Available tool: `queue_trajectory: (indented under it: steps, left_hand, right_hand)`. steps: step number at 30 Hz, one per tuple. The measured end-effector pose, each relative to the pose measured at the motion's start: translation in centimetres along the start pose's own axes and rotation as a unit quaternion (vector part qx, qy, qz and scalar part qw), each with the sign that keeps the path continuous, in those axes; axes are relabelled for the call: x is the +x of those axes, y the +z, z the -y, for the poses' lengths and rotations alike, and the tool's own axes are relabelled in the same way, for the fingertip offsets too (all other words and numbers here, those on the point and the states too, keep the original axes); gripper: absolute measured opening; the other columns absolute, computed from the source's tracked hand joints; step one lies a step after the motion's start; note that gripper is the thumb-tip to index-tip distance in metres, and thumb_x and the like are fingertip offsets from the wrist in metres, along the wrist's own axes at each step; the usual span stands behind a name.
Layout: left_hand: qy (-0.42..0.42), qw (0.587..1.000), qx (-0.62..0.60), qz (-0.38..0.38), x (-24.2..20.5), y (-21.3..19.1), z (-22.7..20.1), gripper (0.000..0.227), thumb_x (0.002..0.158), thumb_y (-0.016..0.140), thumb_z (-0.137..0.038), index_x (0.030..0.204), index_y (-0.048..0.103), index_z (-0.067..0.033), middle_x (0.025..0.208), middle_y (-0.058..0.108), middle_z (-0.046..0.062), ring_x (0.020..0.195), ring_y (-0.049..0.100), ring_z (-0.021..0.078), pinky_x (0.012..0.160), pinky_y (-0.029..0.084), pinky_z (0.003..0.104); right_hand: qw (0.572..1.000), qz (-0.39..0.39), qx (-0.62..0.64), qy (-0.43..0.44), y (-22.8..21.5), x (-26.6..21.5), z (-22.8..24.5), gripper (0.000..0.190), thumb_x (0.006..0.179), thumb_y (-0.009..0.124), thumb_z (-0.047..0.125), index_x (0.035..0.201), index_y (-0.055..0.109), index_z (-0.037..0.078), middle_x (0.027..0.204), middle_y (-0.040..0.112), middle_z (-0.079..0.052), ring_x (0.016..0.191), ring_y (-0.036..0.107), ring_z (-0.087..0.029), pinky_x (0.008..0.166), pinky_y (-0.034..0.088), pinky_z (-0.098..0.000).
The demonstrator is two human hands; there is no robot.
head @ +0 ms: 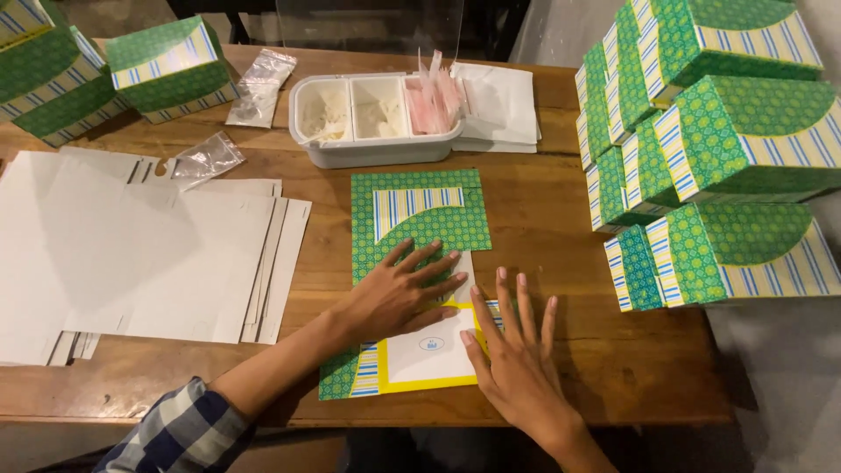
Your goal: The person folds and assembles flat-packed cardboard boxes with a green and blue pattern. They fold the side flaps, tuck in tabs, and press the seams to form the box shape. Completed boxes are stacked to the right of the workspace.
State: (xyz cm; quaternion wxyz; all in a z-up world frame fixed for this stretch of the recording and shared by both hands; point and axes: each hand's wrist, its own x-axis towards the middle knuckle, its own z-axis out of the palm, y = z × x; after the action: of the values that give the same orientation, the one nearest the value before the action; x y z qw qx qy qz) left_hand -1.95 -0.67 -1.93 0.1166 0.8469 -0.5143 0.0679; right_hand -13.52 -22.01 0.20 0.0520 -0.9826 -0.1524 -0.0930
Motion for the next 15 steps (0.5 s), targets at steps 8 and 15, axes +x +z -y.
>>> queue_trajectory:
  steps: [8,15]
  left_hand:
    - [0.008,1.000,0.017,-0.021,0.0,0.1,0.0,0.058,0.107,0.033,-0.053,0.151,0.049,-0.0187,0.156,0.047,0.013,0.145,0.040,0.0391,0.116,0.031,0.059]
    - [-0.031,0.999,-0.020,-0.002,0.6,-2.5,-0.9,0.048,0.103,0.044,-0.051,0.133,0.069,-0.0229,0.139,0.064,0.013,0.139,0.050,0.0395,0.113,0.036,0.063]
  right_hand:
    - [0.999,-0.005,-0.035,-0.019,1.5,2.7,-1.2,0.059,0.108,0.028,0.043,0.161,0.026,0.016,0.169,0.012,-0.015,0.155,0.005,-0.037,0.120,0.000,-0.0624]
    - [0.996,0.055,0.054,0.045,0.3,4.3,-0.4,0.055,0.106,0.034,0.037,0.156,0.040,0.016,0.167,0.022,-0.019,0.153,0.012,-0.044,0.114,0.003,-0.0720]
